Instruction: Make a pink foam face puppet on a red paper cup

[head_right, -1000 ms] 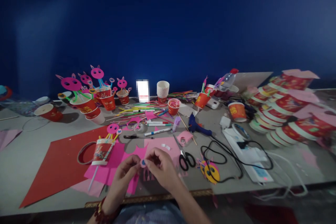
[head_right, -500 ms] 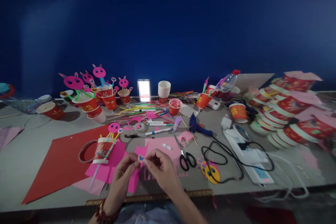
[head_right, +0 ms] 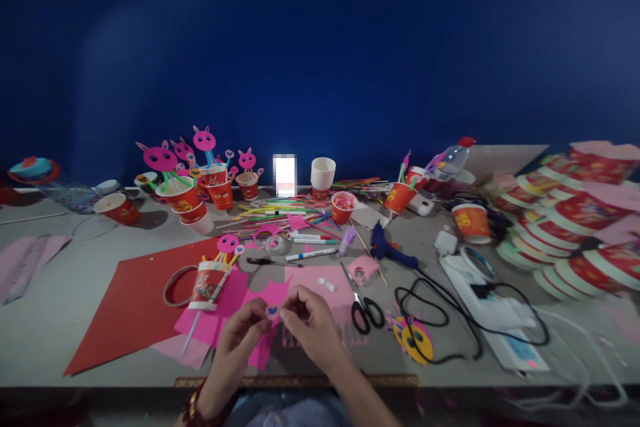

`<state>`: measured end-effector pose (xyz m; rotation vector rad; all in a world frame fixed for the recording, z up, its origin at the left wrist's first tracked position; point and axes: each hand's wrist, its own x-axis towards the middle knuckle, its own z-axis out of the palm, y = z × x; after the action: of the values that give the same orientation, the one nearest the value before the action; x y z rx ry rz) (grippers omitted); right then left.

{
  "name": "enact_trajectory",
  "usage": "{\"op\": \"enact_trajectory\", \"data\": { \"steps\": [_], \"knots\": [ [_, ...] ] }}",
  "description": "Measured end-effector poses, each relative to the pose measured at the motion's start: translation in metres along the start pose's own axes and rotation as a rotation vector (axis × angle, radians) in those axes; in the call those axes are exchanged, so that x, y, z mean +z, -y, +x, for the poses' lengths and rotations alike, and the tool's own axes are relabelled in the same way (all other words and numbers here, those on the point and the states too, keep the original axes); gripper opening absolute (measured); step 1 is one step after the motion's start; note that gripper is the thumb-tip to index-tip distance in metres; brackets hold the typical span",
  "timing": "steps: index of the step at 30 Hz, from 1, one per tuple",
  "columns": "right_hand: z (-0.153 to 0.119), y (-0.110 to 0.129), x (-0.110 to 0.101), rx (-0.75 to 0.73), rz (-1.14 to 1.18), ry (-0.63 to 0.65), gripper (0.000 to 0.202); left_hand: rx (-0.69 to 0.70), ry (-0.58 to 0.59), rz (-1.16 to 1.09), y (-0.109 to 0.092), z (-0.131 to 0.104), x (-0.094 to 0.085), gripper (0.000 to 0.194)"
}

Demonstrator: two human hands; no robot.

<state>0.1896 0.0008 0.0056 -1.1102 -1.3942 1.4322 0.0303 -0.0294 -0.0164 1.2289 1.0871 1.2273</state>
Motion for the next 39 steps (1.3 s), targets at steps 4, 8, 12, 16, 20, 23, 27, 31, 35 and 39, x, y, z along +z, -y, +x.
{"op": "enact_trajectory", "data": {
  "steps": [4, 8, 12, 16, 20, 23, 27, 31, 35, 39],
  "knots": [
    [0.001, -0.001, -0.001, 0.008, 0.026, -0.024, 0.013, 0.138, 0.025, 0.293, -0.010, 0.004, -0.016, 0.012],
    [0.001, -0.006, -0.005, 0.030, 0.091, -0.079, 0.016, 0.417, -0.381, 0.817, -0.017, 0.017, -0.070, 0.014],
    [0.000, -0.011, -0.007, 0.047, 0.134, -0.100, 0.020, 0.251, -0.531, 1.209, -0.004, 0.028, -0.125, 0.044],
    [0.001, -0.010, -0.003, 0.066, 0.154, -0.080, 0.024, 0.173, -0.420, 1.328, 0.016, 0.030, -0.138, 0.046],
    [0.001, -0.007, -0.003, 0.060, 0.142, -0.084, 0.026, 0.215, -0.447, 1.194, 0.018, 0.027, -0.120, 0.040],
    [-0.001, -0.007, -0.004, 0.021, 0.147, -0.116, 0.025, 0.183, -0.490, 0.889, 0.009, 0.023, -0.100, 0.046],
    [-0.001, -0.002, -0.008, -0.030, 0.191, -0.181, 0.022, 0.036, -0.380, 0.221, -0.001, 0.017, -0.063, 0.047],
    [0.001, 0.014, -0.022, -0.159, 0.170, -0.251, 0.013, -0.009, -0.293, -0.044, 0.001, 0.011, -0.032, 0.058],
    [0.004, 0.033, -0.039, -0.338, 0.078, -0.335, 0.007, -0.064, -0.139, -0.038, 0.009, 0.005, -0.022, 0.073],
    [0.006, 0.055, -0.047, -0.405, 0.005, -0.368, 0.005, -0.020, -0.038, 0.039, 0.014, 0.004, -0.019, 0.074]
  ]
}}
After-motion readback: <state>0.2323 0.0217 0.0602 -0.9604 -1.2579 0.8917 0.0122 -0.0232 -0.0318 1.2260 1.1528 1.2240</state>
